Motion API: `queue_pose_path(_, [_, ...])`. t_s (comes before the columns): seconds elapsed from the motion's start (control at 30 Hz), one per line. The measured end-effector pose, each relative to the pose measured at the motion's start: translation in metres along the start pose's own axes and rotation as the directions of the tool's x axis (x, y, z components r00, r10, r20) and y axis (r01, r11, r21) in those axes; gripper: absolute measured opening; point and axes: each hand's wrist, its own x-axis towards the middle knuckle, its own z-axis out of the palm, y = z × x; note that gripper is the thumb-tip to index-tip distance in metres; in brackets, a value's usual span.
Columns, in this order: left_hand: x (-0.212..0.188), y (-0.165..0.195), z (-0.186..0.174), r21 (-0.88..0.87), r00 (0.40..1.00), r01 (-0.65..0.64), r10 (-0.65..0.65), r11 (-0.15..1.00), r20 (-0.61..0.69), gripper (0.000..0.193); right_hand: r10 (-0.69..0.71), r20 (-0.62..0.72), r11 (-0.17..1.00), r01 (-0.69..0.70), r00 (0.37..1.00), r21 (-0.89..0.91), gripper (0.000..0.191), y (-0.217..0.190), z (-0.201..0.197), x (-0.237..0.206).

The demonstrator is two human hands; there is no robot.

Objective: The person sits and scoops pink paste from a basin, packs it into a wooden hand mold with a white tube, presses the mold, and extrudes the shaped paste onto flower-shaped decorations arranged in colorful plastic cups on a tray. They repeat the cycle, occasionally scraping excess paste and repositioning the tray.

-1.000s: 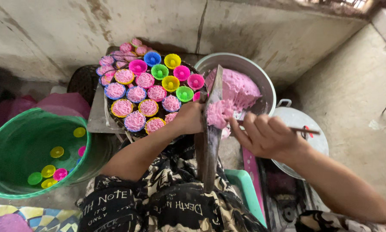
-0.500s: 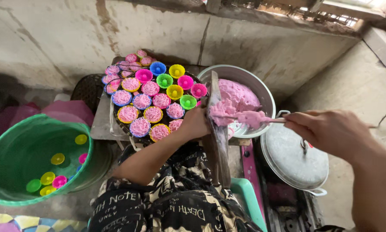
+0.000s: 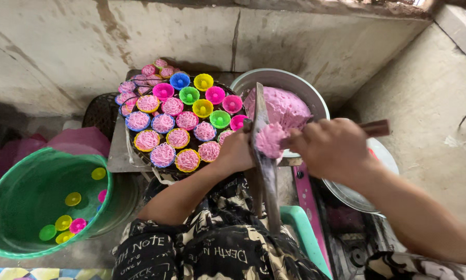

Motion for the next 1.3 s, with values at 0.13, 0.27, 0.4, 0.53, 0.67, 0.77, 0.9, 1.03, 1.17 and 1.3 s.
queue_pose_path(0.13, [0.012,-0.047,0.01,0.039,0.982,0.1,-0.105,0.994,0.157,0.031,-0.354,-0.453,0.907,0.182,0.818,-0.38,0.026,-0.009,0.015,-0.008])
queue_pose_path(0.27, [0.021,-0.084,-0.001,0.038,0.995,0.008,-0.011,0.999,0.101,0.03,-0.027,-0.598,0.989,-0.064,0.801,-0.13,0.021,0.021,-0.001,-0.031])
queue_pose_path(0.4, [0.024,-0.096,-0.014,-0.296,0.978,-0.211,0.197,0.932,-0.076,0.046,0.219,-0.587,0.968,-0.248,0.779,0.033,0.021,0.049,0.0,-0.042])
queue_pose_path(0.53, [0.021,-0.089,-0.011,-0.265,0.978,-0.21,0.201,0.941,-0.059,0.045,0.252,-0.491,0.967,-0.197,0.834,0.161,0.022,0.054,0.007,-0.03])
queue_pose_path(0.67, [0.017,-0.078,-0.004,-0.074,0.996,-0.089,0.09,0.993,0.008,0.032,0.168,-0.489,0.978,-0.085,0.856,0.189,0.015,0.053,-0.007,-0.02])
queue_pose_path(0.77, [0.015,-0.072,0.005,-0.029,0.998,-0.048,0.049,0.998,0.049,0.024,0.091,-0.468,0.987,-0.018,0.879,0.158,0.004,0.036,-0.002,-0.004])
queue_pose_path(0.9, [0.015,-0.069,0.02,0.037,0.992,0.044,-0.048,0.998,0.119,0.023,-0.077,-0.475,0.993,0.11,0.877,0.042,0.009,0.009,0.026,0.014])
queue_pose_path(1.03, [0.019,-0.08,0.018,0.02,0.99,0.064,-0.066,0.998,0.122,0.022,-0.143,-0.475,0.989,0.149,0.868,-0.026,0.015,0.012,0.026,0.011])
queue_pose_path(1.17, [0.034,-0.094,-0.003,-0.113,0.998,-0.052,0.054,0.992,0.019,0.033,0.266,-0.458,0.943,-0.13,0.848,0.306,0.016,0.047,0.007,-0.025])
queue_pose_path(1.3, [0.049,-0.079,0.001,-0.192,0.989,-0.059,0.031,0.98,-0.145,0.049,0.695,-0.032,0.207,-0.157,0.718,0.966,0.019,0.014,0.057,-0.023])
